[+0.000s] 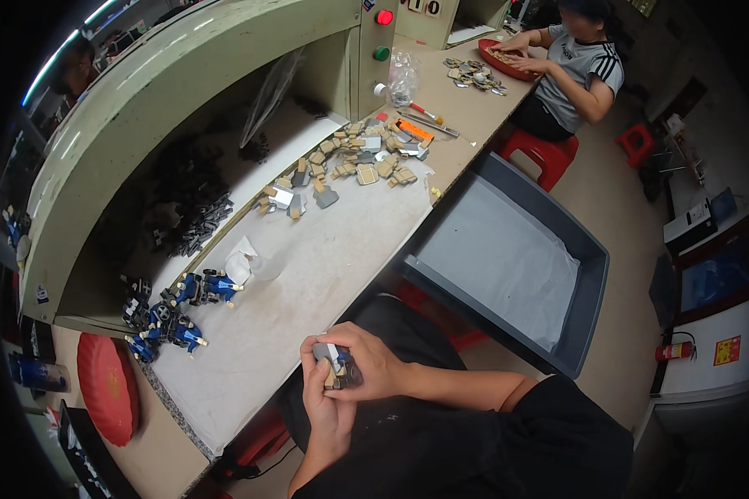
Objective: The person applies glue from a squeeze bottle onto figurine components, attaches pieces to them by hand, presses the parts together, and places an assembled figurine into a tray.
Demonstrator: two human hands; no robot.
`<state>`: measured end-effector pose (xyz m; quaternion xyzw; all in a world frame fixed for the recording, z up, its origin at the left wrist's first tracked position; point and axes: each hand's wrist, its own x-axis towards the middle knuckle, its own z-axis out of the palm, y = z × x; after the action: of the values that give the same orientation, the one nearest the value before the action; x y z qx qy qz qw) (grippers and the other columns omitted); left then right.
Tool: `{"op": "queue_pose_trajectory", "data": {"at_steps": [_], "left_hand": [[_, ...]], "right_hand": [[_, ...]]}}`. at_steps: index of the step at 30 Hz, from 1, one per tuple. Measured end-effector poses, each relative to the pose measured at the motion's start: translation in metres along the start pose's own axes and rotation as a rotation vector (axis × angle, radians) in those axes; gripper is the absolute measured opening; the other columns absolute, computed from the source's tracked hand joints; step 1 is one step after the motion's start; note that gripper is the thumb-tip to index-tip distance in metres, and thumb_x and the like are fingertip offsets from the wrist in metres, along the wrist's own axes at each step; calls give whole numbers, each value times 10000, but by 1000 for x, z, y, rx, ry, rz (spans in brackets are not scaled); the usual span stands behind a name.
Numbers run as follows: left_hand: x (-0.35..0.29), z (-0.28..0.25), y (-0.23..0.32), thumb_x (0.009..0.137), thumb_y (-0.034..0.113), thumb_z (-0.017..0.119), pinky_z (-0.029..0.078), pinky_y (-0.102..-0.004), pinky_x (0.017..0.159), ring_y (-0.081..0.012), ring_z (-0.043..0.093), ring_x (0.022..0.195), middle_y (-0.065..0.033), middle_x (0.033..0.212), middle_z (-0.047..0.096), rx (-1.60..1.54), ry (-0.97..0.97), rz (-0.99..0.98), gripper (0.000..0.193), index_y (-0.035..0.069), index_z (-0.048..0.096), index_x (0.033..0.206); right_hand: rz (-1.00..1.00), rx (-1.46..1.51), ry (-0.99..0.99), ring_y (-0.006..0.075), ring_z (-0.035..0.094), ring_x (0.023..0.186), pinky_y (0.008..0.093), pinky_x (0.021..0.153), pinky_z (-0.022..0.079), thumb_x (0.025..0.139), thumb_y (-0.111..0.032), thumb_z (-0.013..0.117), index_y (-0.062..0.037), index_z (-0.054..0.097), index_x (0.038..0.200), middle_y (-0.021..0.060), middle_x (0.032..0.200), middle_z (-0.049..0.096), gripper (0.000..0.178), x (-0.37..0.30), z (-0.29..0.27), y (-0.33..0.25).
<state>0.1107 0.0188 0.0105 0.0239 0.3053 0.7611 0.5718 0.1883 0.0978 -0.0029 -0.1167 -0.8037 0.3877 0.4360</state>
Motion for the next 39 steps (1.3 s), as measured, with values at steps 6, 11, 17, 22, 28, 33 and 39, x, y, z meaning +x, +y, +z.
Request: {"op": "queue_pose_trajectory", "data": {"at_steps": [6, 11, 17, 22, 28, 33, 39], "left_hand": [[-1, 1, -1, 804, 153, 488, 465, -287, 753, -170, 522, 910, -77, 993, 469, 45, -54, 3, 369, 126, 342, 1141], [-9, 8, 2, 793, 163, 505, 465, -278, 742, -168, 531, 885, -77, 975, 471, 48, -110, -41, 371, 120, 340, 1123], [-13, 6, 2, 776, 155, 497, 422, -290, 795, -179, 493, 937, -85, 994, 453, 76, -150, -28, 363, 109, 340, 1099], [-8, 3, -6, 793, 132, 471, 447, -301, 778, -176, 508, 915, -72, 981, 464, 37, -87, -16, 337, 118, 359, 1111], [-6, -9, -9, 811, 113, 440, 438, -311, 789, -177, 506, 923, -75, 1005, 471, 26, -84, -55, 310, 121, 382, 1115], [-11, 6, -4, 847, 67, 417, 438, -287, 797, -176, 521, 918, -76, 986, 523, 19, 106, -115, 289, 75, 415, 1135], [8, -10, -7, 812, 106, 435, 426, -319, 813, -183, 499, 943, -76, 1009, 473, -17, -36, -41, 313, 115, 392, 1122]], "right_hand": [[-26, 2, 58, 316, 522, 823, 377, 698, 442, 537, -175, 761, -19, 379, 1132, 163, 955, 499, 724, -6, 2, 4], [-90, -23, 125, 323, 504, 800, 408, 701, 414, 566, -232, 747, -29, 393, 1127, 170, 924, 486, 694, -6, -1, -7], [-97, -77, 125, 330, 523, 840, 414, 714, 436, 559, -208, 774, -18, 377, 1132, 166, 989, 484, 722, -13, 0, -9], [-3, 8, 111, 313, 520, 860, 381, 722, 436, 586, -207, 768, -21, 375, 1129, 162, 988, 481, 696, -14, -1, -9], [2, -20, 162, 284, 512, 817, 367, 722, 426, 616, -234, 748, -22, 388, 1131, 145, 943, 493, 663, -15, 0, -8], [14, -14, 168, 273, 507, 833, 355, 744, 418, 622, -239, 739, -29, 416, 1112, 125, 937, 501, 624, -15, 0, -6], [195, -5, 51, 277, 507, 870, 347, 771, 415, 664, -285, 698, -20, 423, 1108, 121, 974, 504, 585, -13, 2, -3]]}}
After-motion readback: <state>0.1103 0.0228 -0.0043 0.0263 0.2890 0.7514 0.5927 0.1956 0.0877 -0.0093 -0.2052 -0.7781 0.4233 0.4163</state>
